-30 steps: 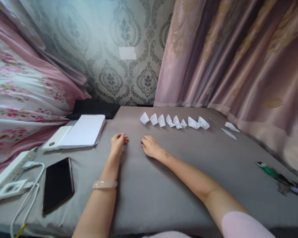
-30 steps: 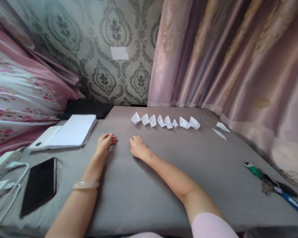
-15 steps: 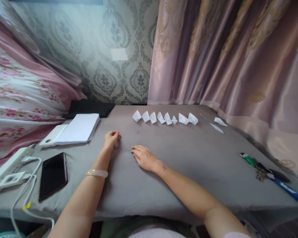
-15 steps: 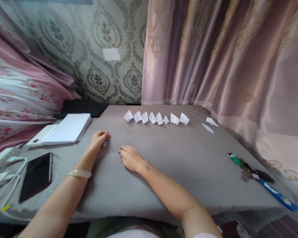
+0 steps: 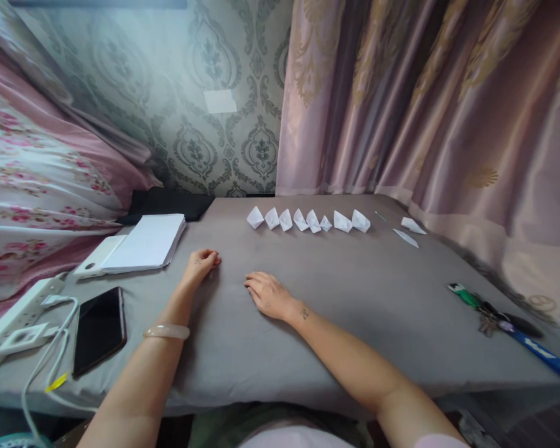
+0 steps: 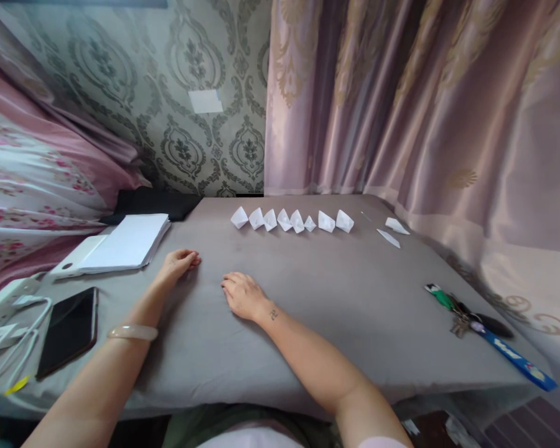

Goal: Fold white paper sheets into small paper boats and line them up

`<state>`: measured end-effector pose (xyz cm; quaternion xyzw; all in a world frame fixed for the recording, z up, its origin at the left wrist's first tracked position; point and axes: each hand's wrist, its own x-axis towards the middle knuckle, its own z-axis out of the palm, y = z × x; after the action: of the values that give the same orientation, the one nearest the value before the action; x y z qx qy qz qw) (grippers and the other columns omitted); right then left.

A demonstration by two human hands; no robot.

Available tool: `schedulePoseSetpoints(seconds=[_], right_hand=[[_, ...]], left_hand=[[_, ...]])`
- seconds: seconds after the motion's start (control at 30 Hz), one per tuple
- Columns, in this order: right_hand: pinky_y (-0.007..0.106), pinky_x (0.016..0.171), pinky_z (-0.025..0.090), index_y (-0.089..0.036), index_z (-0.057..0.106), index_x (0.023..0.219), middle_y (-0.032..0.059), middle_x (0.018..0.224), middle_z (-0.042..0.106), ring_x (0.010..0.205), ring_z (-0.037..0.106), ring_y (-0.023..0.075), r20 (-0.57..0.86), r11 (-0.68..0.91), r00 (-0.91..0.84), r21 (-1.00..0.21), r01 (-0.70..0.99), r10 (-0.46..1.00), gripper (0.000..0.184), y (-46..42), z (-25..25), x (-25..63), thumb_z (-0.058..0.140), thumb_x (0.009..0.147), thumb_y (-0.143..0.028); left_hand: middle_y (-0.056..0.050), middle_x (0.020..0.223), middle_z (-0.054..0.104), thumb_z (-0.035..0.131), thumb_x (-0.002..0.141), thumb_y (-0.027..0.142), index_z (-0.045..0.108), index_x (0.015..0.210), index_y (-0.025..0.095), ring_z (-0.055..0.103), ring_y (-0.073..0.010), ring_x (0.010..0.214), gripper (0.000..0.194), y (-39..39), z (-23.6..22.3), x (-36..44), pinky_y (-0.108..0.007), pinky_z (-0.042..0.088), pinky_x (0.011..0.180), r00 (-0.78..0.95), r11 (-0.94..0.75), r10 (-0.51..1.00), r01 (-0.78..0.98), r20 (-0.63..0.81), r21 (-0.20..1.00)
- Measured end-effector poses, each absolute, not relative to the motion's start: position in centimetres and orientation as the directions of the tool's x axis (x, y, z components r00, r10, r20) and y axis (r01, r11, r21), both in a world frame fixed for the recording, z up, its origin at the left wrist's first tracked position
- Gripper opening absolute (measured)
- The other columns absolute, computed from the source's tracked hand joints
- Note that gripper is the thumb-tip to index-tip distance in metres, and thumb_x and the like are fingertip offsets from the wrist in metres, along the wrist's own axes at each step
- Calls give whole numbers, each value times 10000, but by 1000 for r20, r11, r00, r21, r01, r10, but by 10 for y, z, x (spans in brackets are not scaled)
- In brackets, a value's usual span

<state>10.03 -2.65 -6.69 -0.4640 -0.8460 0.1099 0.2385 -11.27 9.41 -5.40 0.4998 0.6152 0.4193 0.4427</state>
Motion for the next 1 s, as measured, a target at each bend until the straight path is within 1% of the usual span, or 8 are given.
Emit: schedulePoseSetpoints(seconds=[0.13, 0.3, 0.53, 0.67, 0.73, 0.8, 0.9, 1.0], right_hand=[[356, 1070, 381, -142, 655, 1158, 103, 1295, 619, 1243, 511, 197, 301, 540, -450, -411, 735, 841, 319, -26, -68, 100, 411, 964, -210], [354, 1071, 385, -141, 659, 1150, 97, 1292, 621, 1243, 511, 207, 300, 547, -459, -404, 733, 836, 324, -27, -65, 101, 403, 963, -207], [356, 1079, 378, -140, 655, 1159, 100, 1299, 616, 1252, 503, 205, 287, 532, -448, -423, 733, 846, 330, -28, -63, 101, 400, 958, -199], [356, 1077, 378, -146, 656, 1155, 92, 1295, 620, 1246, 507, 204, 298, 534, -444, -427, 730, 845, 327, -27, -65, 101, 401, 958, -205], [351, 1074, 378, -144, 659, 1148, 92, 1289, 623, 1241, 510, 202, 298, 534, -444, -430, 728, 845, 325, -27, -65, 101, 402, 958, -205], [350, 1066, 383, -143, 663, 1136, 91, 1280, 627, 1231, 515, 201, 300, 534, -443, -430, 728, 845, 318, -27, -64, 101, 409, 953, -199], [356, 1046, 397, -151, 667, 1120, 93, 1265, 633, 1213, 524, 199, 307, 529, -432, -429, 732, 848, 304, -27, -63, 100, 421, 945, -188], [358, 1035, 401, -154, 669, 1110, 97, 1255, 637, 1200, 529, 199, 315, 529, -427, -429, 733, 848, 296, -27, -62, 99, 427, 940, -181]], left_hand=[[-52, 595, 644, 723, 569, 350, 620, 659, 136, 601, -153, 582, 254, 102, -53, -113, -241, 462, 564, -77, 176, 984, 293, -160, 940], [-30, 542, 608, 697, 571, 391, 619, 653, 144, 558, -140, 526, 271, 105, -56, -114, -241, 433, 530, -83, 163, 986, 327, -143, 931], [-15, 567, 609, 659, 618, 463, 630, 823, 130, 556, -131, 521, 392, 93, -59, -116, -238, 440, 534, -113, 98, 991, 269, -70, 958], [-28, 660, 635, 588, 690, 471, 631, 923, 131, 577, -146, 557, 415, 96, -58, -132, -252, 456, 541, -186, -17, 980, 297, 75, 955], [-42, 719, 650, 521, 750, 436, 634, 979, 139, 602, -164, 614, 392, 100, -57, -144, -269, 480, 581, -275, -63, 944, 394, 183, 917], [-61, 778, 671, 468, 793, 381, 638, 1017, 149, 634, -189, 696, 365, 104, -54, -158, -304, 508, 675, -369, -66, 883, 516, 291, 854], [-107, 915, 695, 436, 815, 308, 642, 1074, 141, 651, -238, 865, 371, 109, -45, -181, -361, 497, 834, -447, 23, 791, 704, 418, 710], [-158, 1035, 680, 442, 808, 270, 644, 1101, 101, 614, -301, 1011, 394, 115, -35, -206, -434, 447, 941, -426, 168, 784, 846, 451, 507]])
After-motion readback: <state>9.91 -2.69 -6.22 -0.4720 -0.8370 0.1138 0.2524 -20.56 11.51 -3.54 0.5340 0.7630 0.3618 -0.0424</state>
